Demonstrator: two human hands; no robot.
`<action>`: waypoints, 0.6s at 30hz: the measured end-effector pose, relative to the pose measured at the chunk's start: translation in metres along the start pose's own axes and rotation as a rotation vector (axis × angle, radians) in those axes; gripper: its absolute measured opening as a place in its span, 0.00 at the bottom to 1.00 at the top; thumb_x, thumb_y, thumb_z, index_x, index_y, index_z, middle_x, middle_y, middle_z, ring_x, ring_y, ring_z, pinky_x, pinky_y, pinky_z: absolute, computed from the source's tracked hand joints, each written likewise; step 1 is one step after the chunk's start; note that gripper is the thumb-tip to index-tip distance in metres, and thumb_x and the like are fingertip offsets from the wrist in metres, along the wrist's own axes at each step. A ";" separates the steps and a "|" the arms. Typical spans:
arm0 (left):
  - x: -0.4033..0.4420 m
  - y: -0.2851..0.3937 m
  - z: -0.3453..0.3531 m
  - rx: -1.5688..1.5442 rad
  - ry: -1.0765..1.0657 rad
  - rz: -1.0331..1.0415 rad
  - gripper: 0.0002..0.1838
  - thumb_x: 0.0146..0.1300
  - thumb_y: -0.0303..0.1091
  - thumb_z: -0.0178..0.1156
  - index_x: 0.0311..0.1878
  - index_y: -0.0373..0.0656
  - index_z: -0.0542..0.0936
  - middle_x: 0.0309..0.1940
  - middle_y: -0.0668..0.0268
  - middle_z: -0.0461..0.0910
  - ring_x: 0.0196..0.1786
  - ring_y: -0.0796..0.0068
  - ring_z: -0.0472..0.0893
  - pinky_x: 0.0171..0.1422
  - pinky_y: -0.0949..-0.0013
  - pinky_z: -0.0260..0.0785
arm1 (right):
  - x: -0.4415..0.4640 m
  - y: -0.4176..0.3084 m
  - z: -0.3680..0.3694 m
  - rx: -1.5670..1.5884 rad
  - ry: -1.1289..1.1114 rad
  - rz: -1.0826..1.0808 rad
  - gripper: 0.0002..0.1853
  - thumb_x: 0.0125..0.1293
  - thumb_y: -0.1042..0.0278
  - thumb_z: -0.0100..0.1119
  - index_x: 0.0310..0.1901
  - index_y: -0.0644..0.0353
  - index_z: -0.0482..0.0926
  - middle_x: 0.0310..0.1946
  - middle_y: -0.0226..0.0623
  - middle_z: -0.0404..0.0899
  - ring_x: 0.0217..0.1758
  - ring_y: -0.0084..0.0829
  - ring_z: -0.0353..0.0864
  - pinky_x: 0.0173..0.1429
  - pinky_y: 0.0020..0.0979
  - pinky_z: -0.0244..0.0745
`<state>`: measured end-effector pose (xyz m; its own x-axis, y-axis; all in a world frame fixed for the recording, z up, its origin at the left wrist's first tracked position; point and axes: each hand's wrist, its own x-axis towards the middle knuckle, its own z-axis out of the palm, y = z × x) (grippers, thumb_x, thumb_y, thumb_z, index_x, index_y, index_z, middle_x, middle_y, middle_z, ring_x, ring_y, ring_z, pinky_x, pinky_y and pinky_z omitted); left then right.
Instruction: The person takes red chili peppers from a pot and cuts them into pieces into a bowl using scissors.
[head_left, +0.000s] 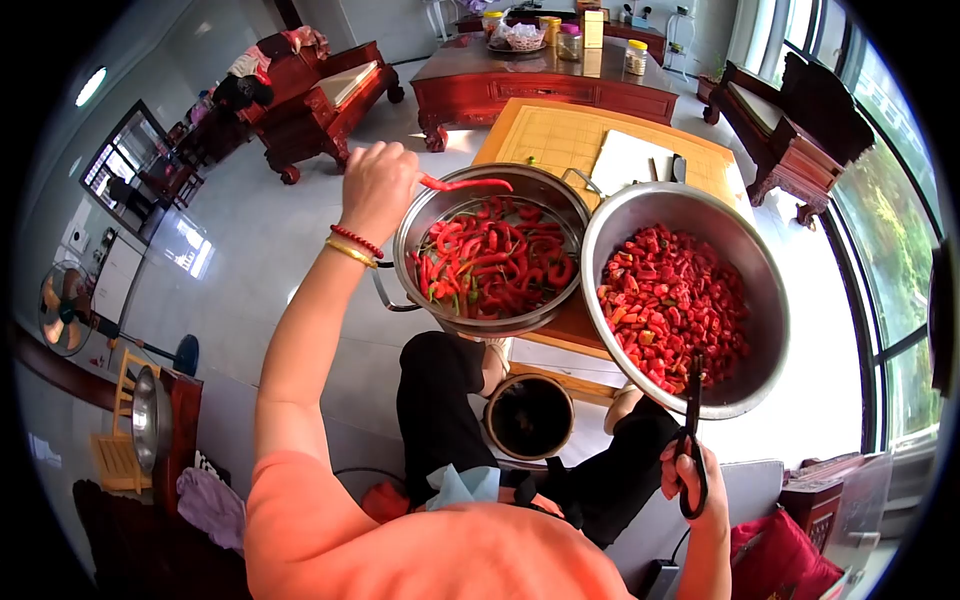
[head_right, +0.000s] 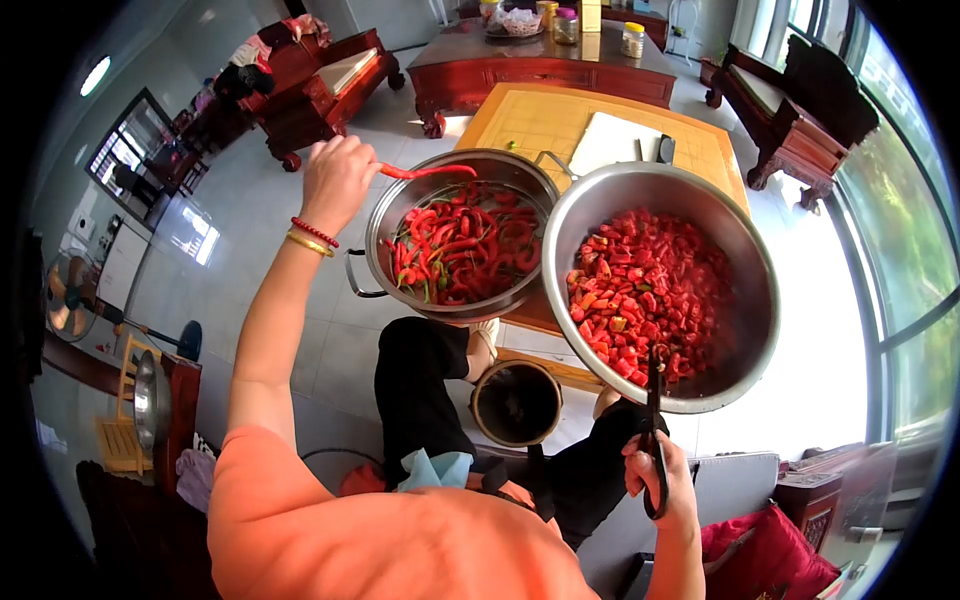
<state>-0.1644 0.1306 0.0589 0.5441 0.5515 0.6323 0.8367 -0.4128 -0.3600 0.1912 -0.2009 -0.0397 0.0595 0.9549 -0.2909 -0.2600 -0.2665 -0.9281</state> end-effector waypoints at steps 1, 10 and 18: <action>0.002 0.002 -0.004 -0.029 0.018 -0.004 0.08 0.52 0.36 0.63 0.24 0.44 0.75 0.26 0.66 0.73 0.36 0.65 0.73 0.42 0.62 0.62 | 0.000 0.001 0.001 0.000 -0.012 0.010 0.14 0.59 0.62 0.58 0.35 0.65 0.71 0.16 0.29 0.66 0.16 0.21 0.65 0.21 0.22 0.60; 0.001 0.100 -0.054 -1.057 -0.178 -0.186 0.06 0.55 0.26 0.62 0.26 0.34 0.76 0.22 0.66 0.72 0.26 0.78 0.71 0.32 0.74 0.63 | 0.010 0.007 0.006 -0.121 -0.012 0.009 0.24 0.59 0.48 0.60 0.41 0.64 0.70 0.26 0.29 0.68 0.27 0.21 0.68 0.32 0.23 0.67; 0.003 0.176 -0.067 -1.236 -0.237 0.069 0.05 0.51 0.25 0.65 0.26 0.35 0.78 0.22 0.66 0.70 0.26 0.77 0.70 0.32 0.75 0.61 | 0.000 -0.011 0.004 -0.296 0.142 0.074 0.28 0.58 0.43 0.59 0.42 0.65 0.70 0.24 0.28 0.67 0.27 0.21 0.69 0.33 0.23 0.69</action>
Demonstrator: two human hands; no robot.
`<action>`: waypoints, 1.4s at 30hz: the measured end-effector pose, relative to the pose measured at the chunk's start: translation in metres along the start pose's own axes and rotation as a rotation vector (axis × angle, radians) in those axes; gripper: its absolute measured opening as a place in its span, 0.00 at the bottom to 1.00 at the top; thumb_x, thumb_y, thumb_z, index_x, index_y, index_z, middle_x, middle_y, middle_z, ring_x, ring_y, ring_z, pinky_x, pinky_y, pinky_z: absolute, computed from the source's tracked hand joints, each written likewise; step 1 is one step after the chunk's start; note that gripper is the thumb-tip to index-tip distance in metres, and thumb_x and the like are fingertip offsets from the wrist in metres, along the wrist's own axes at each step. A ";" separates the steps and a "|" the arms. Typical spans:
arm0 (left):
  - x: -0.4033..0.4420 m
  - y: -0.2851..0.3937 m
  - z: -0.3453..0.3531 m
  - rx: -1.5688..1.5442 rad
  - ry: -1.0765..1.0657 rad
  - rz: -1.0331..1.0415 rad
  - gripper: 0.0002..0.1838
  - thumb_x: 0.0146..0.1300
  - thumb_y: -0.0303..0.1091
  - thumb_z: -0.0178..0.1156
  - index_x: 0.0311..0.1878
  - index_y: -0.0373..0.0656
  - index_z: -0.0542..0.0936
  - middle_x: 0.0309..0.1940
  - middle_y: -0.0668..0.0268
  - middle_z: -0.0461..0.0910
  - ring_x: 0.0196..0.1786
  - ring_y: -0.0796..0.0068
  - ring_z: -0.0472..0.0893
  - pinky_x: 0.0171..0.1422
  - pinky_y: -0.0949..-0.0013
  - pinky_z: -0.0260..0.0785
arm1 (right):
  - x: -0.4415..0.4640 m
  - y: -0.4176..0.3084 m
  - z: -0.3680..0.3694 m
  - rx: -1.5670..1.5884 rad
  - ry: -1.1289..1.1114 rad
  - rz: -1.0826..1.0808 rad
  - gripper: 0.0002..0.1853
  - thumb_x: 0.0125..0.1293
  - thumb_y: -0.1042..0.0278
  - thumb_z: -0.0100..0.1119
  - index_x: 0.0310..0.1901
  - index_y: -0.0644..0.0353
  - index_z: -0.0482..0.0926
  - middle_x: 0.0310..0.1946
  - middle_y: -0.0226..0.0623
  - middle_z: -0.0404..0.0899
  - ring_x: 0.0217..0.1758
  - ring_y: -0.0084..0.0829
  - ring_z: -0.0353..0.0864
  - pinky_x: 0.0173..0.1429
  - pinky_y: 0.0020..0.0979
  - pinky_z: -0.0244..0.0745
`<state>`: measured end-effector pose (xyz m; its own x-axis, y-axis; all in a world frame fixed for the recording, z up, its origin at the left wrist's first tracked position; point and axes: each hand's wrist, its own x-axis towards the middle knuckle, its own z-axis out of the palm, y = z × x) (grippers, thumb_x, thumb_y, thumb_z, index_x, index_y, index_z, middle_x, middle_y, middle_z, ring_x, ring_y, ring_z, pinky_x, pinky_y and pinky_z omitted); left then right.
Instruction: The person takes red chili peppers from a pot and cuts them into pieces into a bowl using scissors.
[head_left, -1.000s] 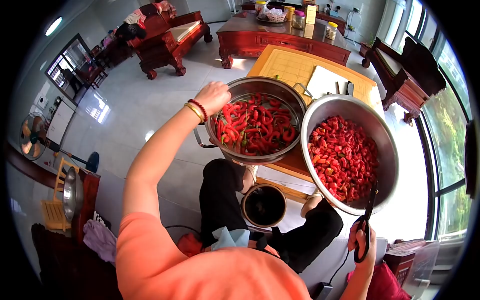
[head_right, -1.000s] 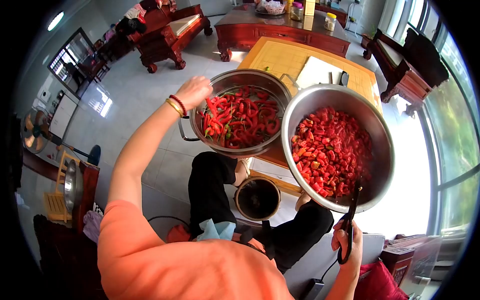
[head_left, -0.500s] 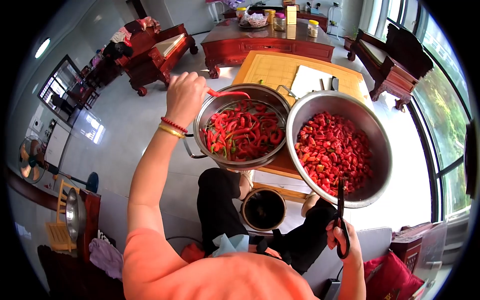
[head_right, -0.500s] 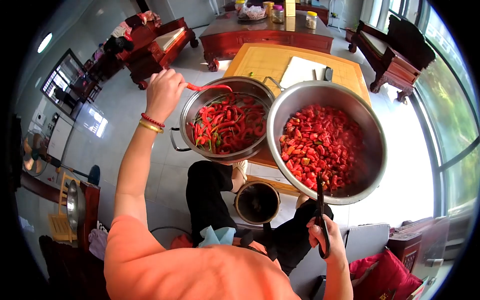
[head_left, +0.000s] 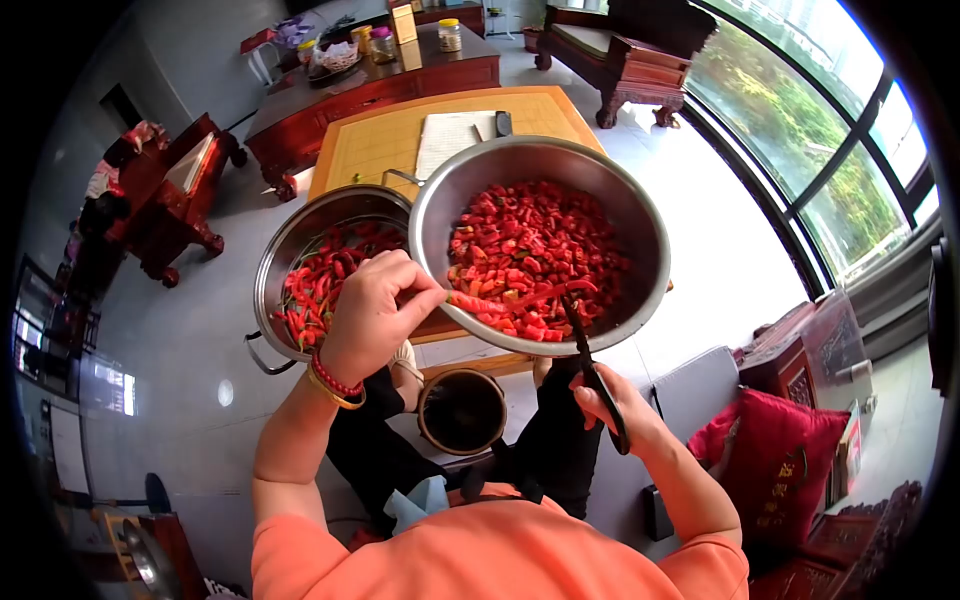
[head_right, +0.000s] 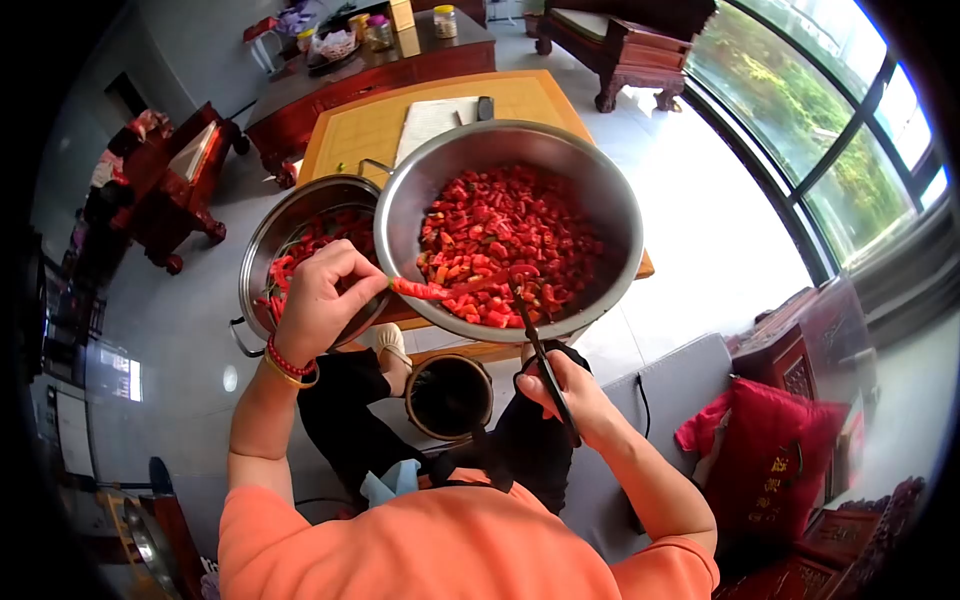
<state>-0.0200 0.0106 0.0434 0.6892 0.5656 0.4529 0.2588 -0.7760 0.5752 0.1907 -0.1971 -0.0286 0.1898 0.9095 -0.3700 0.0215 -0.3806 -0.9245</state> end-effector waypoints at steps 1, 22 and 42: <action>0.001 0.003 0.002 0.003 -0.022 0.003 0.06 0.51 0.29 0.65 0.25 0.39 0.77 0.23 0.63 0.74 0.30 0.64 0.74 0.40 0.67 0.64 | -0.002 0.001 -0.002 0.017 0.012 0.002 0.27 0.59 0.44 0.59 0.42 0.65 0.70 0.24 0.28 0.67 0.27 0.21 0.69 0.33 0.23 0.69; -0.001 -0.026 0.011 -0.443 -0.301 -0.353 0.07 0.58 0.28 0.61 0.30 0.33 0.78 0.26 0.69 0.76 0.32 0.85 0.73 0.39 0.77 0.65 | -0.003 0.001 -0.007 0.048 -0.141 0.021 0.27 0.63 0.41 0.52 0.40 0.64 0.70 0.21 0.28 0.65 0.25 0.20 0.68 0.32 0.26 0.74; -0.050 -0.058 0.020 -0.789 -0.289 -0.602 0.06 0.63 0.30 0.57 0.31 0.38 0.77 0.23 0.77 0.70 0.25 0.91 0.65 0.30 0.84 0.57 | -0.018 0.028 0.012 0.252 -0.288 0.067 0.23 0.61 0.45 0.57 0.37 0.62 0.70 0.25 0.26 0.67 0.26 0.17 0.68 0.33 0.24 0.73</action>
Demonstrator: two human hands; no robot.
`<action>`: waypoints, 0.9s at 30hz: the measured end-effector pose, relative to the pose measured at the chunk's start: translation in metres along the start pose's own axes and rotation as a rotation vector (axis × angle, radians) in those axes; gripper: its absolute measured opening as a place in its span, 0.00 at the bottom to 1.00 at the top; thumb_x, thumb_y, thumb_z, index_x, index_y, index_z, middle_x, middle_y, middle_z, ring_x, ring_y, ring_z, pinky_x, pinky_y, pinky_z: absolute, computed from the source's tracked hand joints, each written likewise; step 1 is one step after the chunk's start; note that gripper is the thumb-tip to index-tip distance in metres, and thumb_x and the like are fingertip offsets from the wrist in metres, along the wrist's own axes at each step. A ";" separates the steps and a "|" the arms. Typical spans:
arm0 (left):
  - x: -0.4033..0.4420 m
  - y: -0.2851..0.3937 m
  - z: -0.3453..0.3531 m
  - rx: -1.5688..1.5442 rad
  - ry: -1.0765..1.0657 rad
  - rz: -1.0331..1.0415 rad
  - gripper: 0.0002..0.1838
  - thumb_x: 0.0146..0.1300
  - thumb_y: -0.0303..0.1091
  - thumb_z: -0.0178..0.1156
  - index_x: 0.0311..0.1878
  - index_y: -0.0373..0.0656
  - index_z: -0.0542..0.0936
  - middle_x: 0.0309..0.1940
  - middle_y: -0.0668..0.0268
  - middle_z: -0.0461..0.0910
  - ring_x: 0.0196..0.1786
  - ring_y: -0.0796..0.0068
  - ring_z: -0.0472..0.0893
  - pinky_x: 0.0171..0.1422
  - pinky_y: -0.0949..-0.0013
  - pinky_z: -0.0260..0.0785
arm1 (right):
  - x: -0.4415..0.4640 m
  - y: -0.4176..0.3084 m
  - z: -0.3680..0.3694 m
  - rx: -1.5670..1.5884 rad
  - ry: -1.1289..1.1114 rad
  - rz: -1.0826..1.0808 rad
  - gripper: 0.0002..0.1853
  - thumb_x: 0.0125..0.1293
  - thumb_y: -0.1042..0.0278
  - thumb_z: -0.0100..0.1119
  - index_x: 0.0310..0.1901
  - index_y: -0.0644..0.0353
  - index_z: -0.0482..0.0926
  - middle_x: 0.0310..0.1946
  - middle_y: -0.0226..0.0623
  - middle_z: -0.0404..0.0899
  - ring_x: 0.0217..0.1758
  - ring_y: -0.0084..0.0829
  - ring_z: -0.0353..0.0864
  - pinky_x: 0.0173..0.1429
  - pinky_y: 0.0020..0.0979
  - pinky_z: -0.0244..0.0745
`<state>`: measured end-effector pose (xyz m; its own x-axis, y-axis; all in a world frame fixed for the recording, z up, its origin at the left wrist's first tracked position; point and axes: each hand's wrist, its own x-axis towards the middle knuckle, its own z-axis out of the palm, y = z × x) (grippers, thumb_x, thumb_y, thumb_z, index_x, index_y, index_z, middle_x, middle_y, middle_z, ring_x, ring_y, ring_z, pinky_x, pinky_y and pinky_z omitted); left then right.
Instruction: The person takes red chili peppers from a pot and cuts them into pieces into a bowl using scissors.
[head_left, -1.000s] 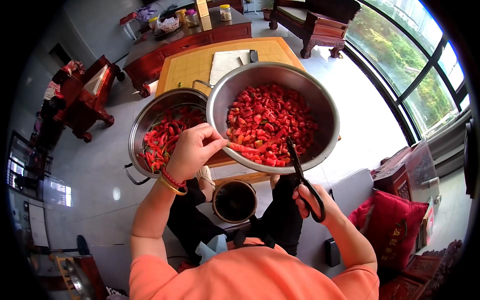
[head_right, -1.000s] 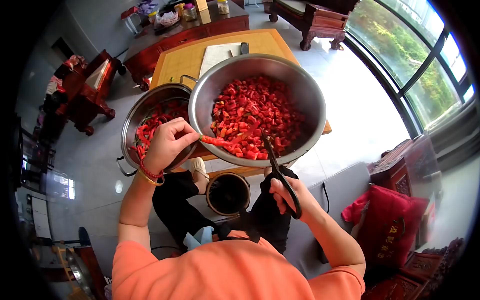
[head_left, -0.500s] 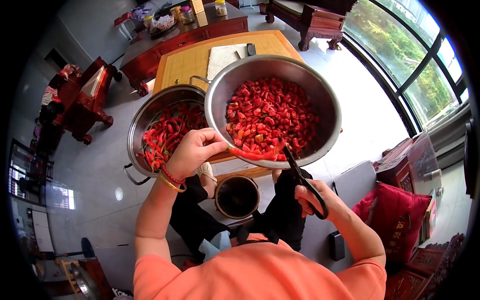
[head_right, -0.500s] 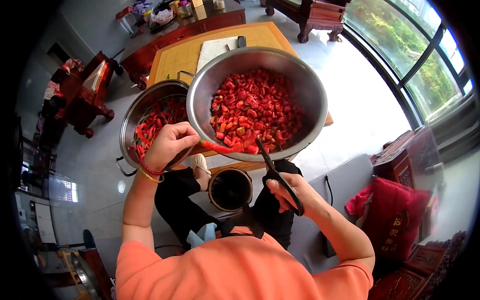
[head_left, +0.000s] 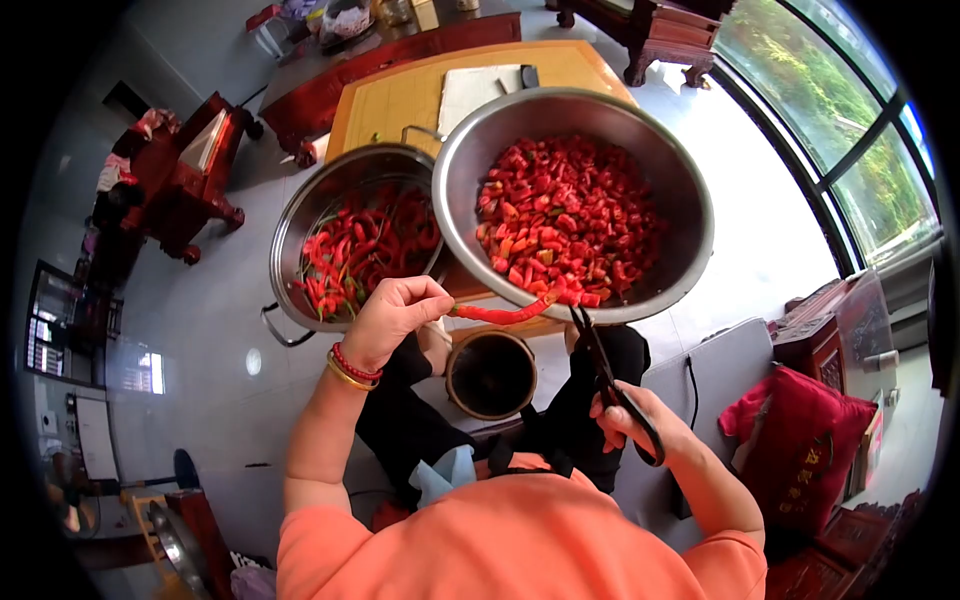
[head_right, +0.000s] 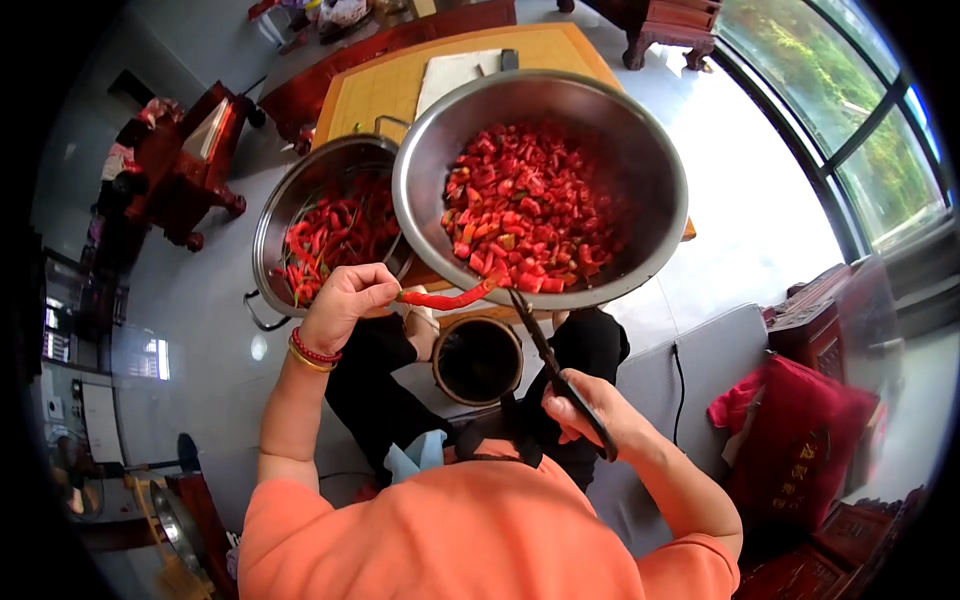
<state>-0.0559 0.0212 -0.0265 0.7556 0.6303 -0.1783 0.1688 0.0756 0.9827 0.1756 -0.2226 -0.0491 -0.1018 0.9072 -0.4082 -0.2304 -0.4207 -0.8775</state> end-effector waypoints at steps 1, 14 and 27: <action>-0.006 -0.007 -0.001 -0.008 0.009 0.004 0.06 0.63 0.29 0.57 0.31 0.38 0.78 0.24 0.76 0.70 0.27 0.90 0.66 0.33 0.83 0.59 | -0.001 0.002 0.004 -0.044 0.012 0.035 0.25 0.59 0.44 0.60 0.37 0.61 0.71 0.27 0.26 0.68 0.28 0.17 0.69 0.34 0.23 0.72; -0.081 -0.045 -0.010 0.081 0.078 -0.047 0.06 0.62 0.29 0.58 0.30 0.37 0.77 0.24 0.78 0.67 0.29 0.89 0.63 0.34 0.81 0.56 | 0.023 0.030 0.045 -0.578 -0.008 0.154 0.24 0.52 0.51 0.66 0.38 0.63 0.72 0.19 0.31 0.66 0.24 0.22 0.63 0.28 0.26 0.61; -0.108 -0.070 -0.011 0.054 0.062 -0.128 0.07 0.61 0.28 0.58 0.29 0.36 0.77 0.26 0.76 0.68 0.31 0.87 0.65 0.38 0.80 0.58 | 0.022 0.066 0.062 -0.476 -0.007 0.143 0.28 0.57 0.43 0.61 0.29 0.67 0.69 0.17 0.39 0.68 0.23 0.26 0.67 0.29 0.31 0.65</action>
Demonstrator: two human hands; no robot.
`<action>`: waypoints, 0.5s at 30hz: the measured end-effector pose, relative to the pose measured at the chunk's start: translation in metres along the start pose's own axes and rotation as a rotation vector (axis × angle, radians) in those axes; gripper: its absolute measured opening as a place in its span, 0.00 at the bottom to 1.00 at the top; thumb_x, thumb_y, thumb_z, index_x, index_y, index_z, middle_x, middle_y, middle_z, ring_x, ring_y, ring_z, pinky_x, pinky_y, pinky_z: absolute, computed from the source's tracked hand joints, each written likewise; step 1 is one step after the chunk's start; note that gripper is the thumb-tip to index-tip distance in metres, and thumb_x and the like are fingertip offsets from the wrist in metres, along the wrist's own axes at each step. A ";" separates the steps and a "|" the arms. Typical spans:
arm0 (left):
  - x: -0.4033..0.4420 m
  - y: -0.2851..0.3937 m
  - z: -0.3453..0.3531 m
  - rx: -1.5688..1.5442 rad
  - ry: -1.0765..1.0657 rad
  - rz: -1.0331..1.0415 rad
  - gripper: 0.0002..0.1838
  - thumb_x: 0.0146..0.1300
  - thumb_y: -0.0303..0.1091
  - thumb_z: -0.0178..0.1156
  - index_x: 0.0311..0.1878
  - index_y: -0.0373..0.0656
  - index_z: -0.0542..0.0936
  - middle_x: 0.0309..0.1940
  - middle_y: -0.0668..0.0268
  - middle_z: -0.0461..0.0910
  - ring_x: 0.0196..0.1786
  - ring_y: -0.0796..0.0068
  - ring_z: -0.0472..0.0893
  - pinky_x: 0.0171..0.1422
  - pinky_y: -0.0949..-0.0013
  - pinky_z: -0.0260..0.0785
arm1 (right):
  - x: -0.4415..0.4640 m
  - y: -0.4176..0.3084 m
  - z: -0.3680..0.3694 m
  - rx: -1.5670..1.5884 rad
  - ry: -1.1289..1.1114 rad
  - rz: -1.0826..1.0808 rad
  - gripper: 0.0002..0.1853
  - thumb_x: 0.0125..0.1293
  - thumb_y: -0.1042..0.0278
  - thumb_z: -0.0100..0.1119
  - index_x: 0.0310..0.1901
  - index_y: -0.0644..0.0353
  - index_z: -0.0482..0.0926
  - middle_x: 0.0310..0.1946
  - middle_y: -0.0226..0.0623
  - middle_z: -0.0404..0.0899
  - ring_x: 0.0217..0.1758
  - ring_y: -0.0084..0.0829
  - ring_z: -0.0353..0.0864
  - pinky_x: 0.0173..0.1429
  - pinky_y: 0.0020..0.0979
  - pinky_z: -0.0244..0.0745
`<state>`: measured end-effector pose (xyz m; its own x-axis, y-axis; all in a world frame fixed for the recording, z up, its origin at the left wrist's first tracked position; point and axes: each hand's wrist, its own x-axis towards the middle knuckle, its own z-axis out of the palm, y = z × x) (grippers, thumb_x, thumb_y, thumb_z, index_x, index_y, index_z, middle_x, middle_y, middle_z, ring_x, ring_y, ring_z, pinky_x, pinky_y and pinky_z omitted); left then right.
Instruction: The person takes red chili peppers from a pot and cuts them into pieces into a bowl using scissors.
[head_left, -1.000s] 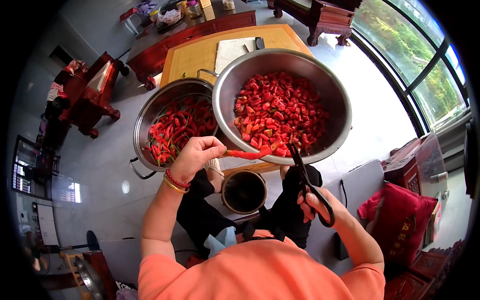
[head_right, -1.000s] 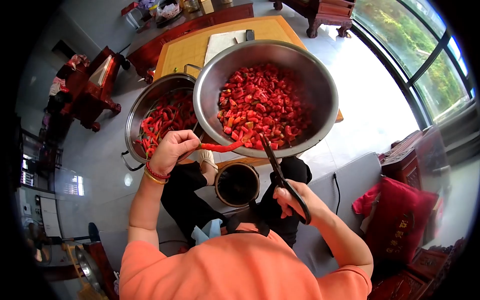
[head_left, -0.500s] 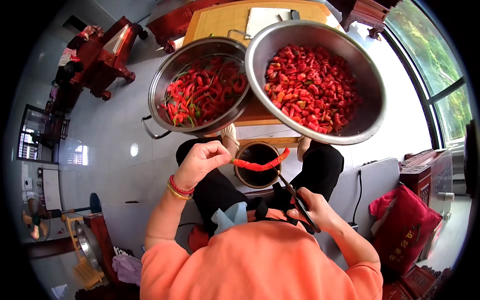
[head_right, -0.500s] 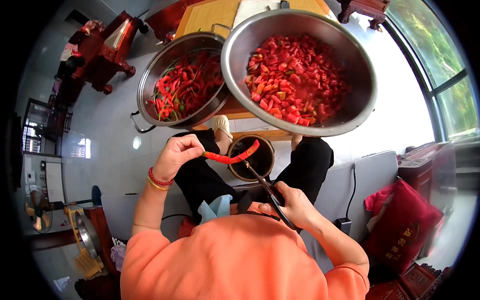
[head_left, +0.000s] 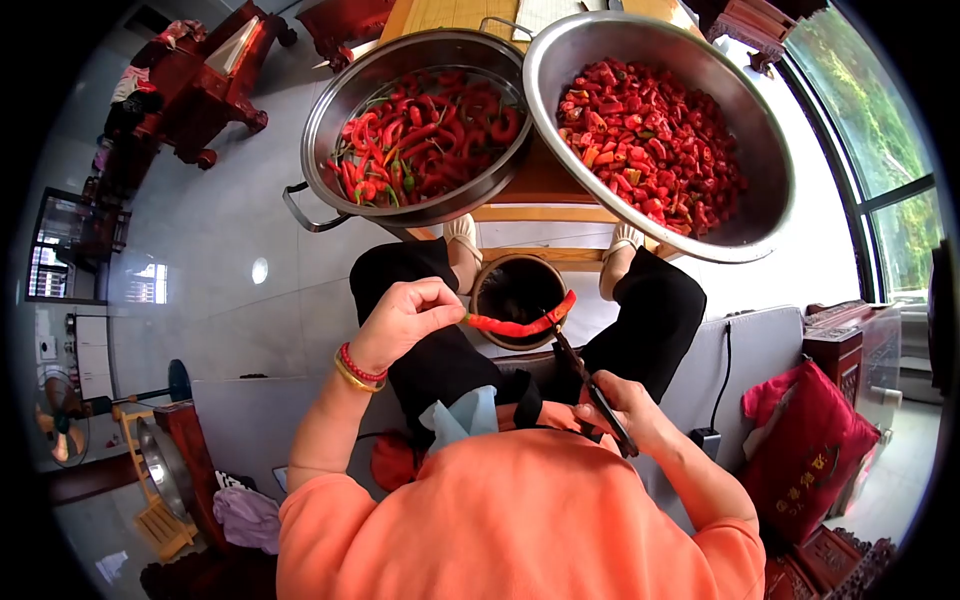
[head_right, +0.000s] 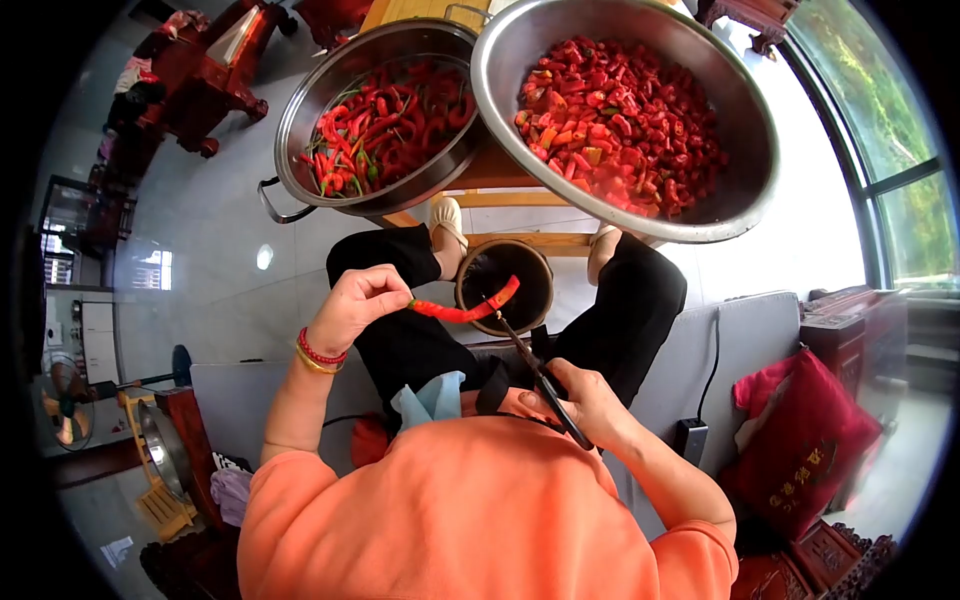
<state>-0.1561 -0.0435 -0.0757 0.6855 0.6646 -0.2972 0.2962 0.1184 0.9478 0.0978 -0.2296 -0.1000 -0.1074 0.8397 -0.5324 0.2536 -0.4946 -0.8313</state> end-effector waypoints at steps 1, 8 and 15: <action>0.000 -0.002 0.000 0.019 -0.001 0.003 0.07 0.61 0.29 0.58 0.29 0.36 0.77 0.26 0.76 0.68 0.31 0.88 0.65 0.38 0.81 0.58 | -0.001 0.002 0.001 0.013 0.002 0.009 0.27 0.58 0.45 0.61 0.29 0.67 0.69 0.17 0.38 0.68 0.23 0.25 0.67 0.28 0.31 0.65; 0.003 -0.020 -0.001 0.043 0.003 -0.030 0.06 0.61 0.28 0.59 0.30 0.37 0.77 0.26 0.77 0.70 0.30 0.90 0.66 0.35 0.82 0.60 | -0.005 0.010 0.005 0.051 0.018 0.159 0.24 0.56 0.49 0.64 0.26 0.67 0.72 0.16 0.33 0.68 0.22 0.20 0.64 0.25 0.28 0.63; 0.002 -0.023 -0.008 0.075 0.043 0.049 0.04 0.61 0.27 0.58 0.31 0.38 0.77 0.25 0.77 0.71 0.31 0.91 0.67 0.36 0.82 0.61 | 0.000 0.022 0.000 0.019 0.050 0.185 0.24 0.55 0.49 0.65 0.28 0.67 0.73 0.18 0.35 0.71 0.24 0.21 0.68 0.28 0.28 0.65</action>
<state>-0.1669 -0.0388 -0.0967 0.6715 0.6997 -0.2440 0.3128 0.0308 0.9493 0.1036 -0.2404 -0.1183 -0.0126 0.7442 -0.6679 0.2458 -0.6451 -0.7235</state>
